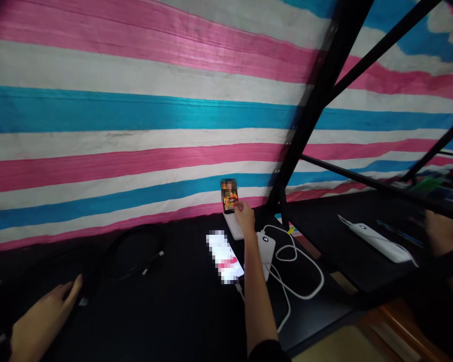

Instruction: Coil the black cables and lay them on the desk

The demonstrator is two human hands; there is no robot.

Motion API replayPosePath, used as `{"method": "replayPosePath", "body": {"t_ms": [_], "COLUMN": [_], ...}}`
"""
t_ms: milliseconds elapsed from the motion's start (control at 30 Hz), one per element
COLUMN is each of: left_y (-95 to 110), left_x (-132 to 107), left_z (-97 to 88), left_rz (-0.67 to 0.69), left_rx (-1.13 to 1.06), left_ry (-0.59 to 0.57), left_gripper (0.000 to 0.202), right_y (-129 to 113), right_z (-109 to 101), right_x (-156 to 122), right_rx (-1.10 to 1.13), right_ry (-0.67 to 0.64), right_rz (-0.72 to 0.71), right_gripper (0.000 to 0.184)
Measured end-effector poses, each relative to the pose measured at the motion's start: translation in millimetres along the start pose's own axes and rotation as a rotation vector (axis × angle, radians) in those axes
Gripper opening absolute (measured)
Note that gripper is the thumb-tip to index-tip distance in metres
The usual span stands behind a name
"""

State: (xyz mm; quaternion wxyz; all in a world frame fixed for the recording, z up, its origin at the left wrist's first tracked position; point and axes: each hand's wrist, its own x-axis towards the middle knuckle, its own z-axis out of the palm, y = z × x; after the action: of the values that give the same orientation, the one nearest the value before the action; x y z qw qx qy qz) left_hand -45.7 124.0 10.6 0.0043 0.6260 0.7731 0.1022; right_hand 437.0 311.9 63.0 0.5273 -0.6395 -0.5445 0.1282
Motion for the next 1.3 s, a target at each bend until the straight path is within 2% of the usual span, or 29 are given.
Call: {"method": "replayPosePath", "body": {"t_ms": [67, 133, 200, 267, 300, 400, 567, 667, 833, 1000, 1100, 1167, 1300], "left_y": [0.4, 0.3, 1.7, 4.8, 6.5, 8.8, 3.0, 1.3, 0.6, -4.5, -7.1, -7.9, -5.7], "left_x": [-0.7, -1.1, -1.5, -2.4, -3.2, -6.4, -10.6, -9.7, -5.6, -3.3, -3.3, -3.6, -4.4], "left_z": [-2.1, -4.5, -8.9, -14.8, -17.8, -24.2, -26.2, -26.7, -22.3, -12.0, -7.8, -6.6, -7.9], "left_rz": [0.039, 0.041, -0.013, -0.159, -0.242, -0.417, -0.47, -0.491, -0.477, -0.434, -0.438, -0.436, -0.416], "left_rx": [0.192, 0.275, 0.219, 0.078, -0.006, -0.194, -0.254, -0.214, -0.183, -0.191, -0.196, -0.2, -0.191], "left_ry": [-0.085, -0.128, -0.122, -0.088, -0.069, -0.011, 0.017, -0.04, -0.091, -0.08, -0.098, -0.11, -0.134], "left_gripper": [0.066, 0.068, 0.061, 0.042, 0.039, 0.053, 0.052, 0.06, 0.061, 0.062, 0.064, 0.063, 0.061], "right_y": [-11.9, -25.2, -38.3, -49.7, -54.6, -65.9, -77.2, -80.2, -77.9, -72.3, -70.8, -69.5, -59.8], "right_z": [2.4, 8.0, 16.7, 27.2, 32.6, 47.5, 62.8, 66.2, 65.9, 60.2, 56.2, 54.1, 52.6], "right_x": [-2.9, -7.3, -13.4, -20.7, -24.5, -36.5, -57.0, -66.5, -67.5, -58.7, -53.0, -48.2, -35.8], "right_rx": [0.012, 0.024, 0.03, 0.033, 0.033, 0.04, 0.072, 0.081, 0.087, 0.098, 0.09, 0.073, 0.023], "right_ry": [-0.032, -0.08, -0.138, -0.202, -0.234, -0.331, -0.497, -0.584, -0.664, -0.667, -0.608, -0.496, -0.173], "right_rz": [-0.03, -0.061, -0.085, -0.106, -0.114, -0.141, -0.196, -0.217, -0.232, -0.244, -0.25, -0.249, -0.166], "right_gripper": [0.015, 0.014, 0.013, 0.01, 0.009, 0.01, 0.016, 0.016, 0.018, 0.02, 0.018, 0.02, 0.036]}}
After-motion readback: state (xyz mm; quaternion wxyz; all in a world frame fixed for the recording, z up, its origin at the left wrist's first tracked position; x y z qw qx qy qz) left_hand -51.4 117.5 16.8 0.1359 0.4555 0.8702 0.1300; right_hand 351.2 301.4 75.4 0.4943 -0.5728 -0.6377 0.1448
